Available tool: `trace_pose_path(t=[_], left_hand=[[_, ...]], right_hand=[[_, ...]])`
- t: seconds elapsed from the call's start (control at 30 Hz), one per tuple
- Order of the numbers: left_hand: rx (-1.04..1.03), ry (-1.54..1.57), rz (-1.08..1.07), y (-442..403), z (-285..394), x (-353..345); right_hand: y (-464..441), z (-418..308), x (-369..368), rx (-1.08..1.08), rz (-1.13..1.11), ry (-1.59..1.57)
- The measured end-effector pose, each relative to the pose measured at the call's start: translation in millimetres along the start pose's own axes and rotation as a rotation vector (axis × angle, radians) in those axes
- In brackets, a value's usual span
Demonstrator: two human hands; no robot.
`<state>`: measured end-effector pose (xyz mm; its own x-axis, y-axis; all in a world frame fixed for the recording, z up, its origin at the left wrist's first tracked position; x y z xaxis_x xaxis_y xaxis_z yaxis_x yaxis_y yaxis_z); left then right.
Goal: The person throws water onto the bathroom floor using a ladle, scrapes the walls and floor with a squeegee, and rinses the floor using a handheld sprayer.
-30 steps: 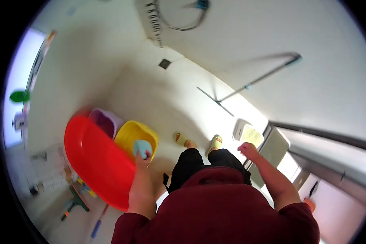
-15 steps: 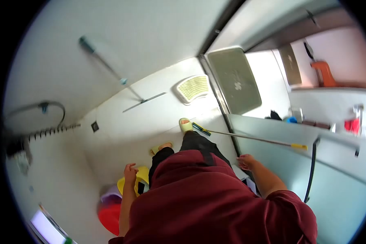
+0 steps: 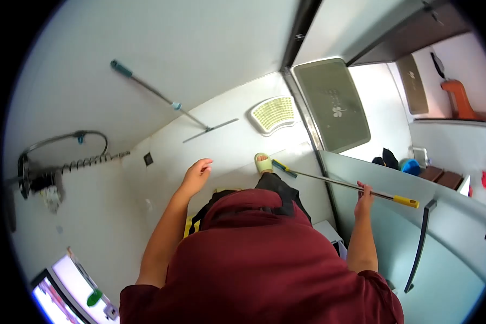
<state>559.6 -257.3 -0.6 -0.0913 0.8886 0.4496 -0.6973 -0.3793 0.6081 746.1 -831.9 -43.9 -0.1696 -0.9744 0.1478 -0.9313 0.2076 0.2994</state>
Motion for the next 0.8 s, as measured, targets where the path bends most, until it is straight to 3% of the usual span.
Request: trace_pose_path(t=[0.1,0.17,0.2,0.23,0.27,0.33,0.4,0.43,0.47,0.53,0.6,0.63,0.73,0.8], left_hand=[[-0.083,0.047,-0.019,30.9,12.2,-9.1],[-0.248,0.139,0.025,62.4,37.3,-8.0],[-0.163,0.163,-0.080,84.9,64.4,-0.9],[-0.388,0.229,-0.015,109.5,93.7,11.5],[-0.460,0.367,0.045,132.1,112.1,32.0],[-0.723,0.600,0.338,172.5,120.2,69.5],[-0.511,0.898,0.567,190.5,78.8,116.5],[-0.436,1.012,0.708,195.5,51.5,137.7],[-0.269,1.340,0.474,203.5,16.3,158.2],[-0.471,1.380,0.612,260.3,-17.0,169.4],[-0.549,1.060,0.889,302.9,-56.7,176.3],[-0.568,0.890,1.017,321.7,-76.5,177.1],[-0.545,0.758,1.284,365.2,-124.2,179.9],[-0.541,0.685,1.370,385.2,-145.7,185.6]], right_hand=[[9.0,-43.7,-107.7,0.277,-0.376,-0.286],[55.8,-94.3,-209.7,0.242,-0.527,-0.259],[78.6,-106.2,-258.7,0.253,-0.664,-0.241],[107.6,-107.9,-299.7,0.287,-0.735,-0.055],[148.4,-112.1,-344.6,0.226,-0.847,-0.116],[231.5,-103.2,-414.6,0.141,-1.229,-0.044],[292.8,-78.4,-463.5,-0.098,-1.493,-0.093],[334.8,-88.2,-480.7,-0.290,-1.510,-0.122],[366.6,-69.5,-498.7,-0.301,-1.713,-0.172],[434.9,-69.7,-504.5,-0.404,-1.814,-0.177],[491.1,-64.2,-521.2,-0.393,-1.967,0.030],[499.3,-27.6,-525.4,-0.680,-1.848,0.226],[562.7,5.0,-530.1,-0.949,-1.872,0.573],[641.5,-9.2,-541.0,-1.293,-1.749,0.494]])
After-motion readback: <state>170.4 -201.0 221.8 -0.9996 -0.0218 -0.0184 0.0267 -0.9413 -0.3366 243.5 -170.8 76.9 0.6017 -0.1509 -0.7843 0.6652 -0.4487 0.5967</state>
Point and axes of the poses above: each hand's wrist, its own y-axis away from the middle knuckle, its own x-axis out of the back of the hand, z = x × y, the point moved 5 cm from there along -y, towards the middle knuckle, and after that the axes turned 12 degrees about x, right-handed, at the moved point
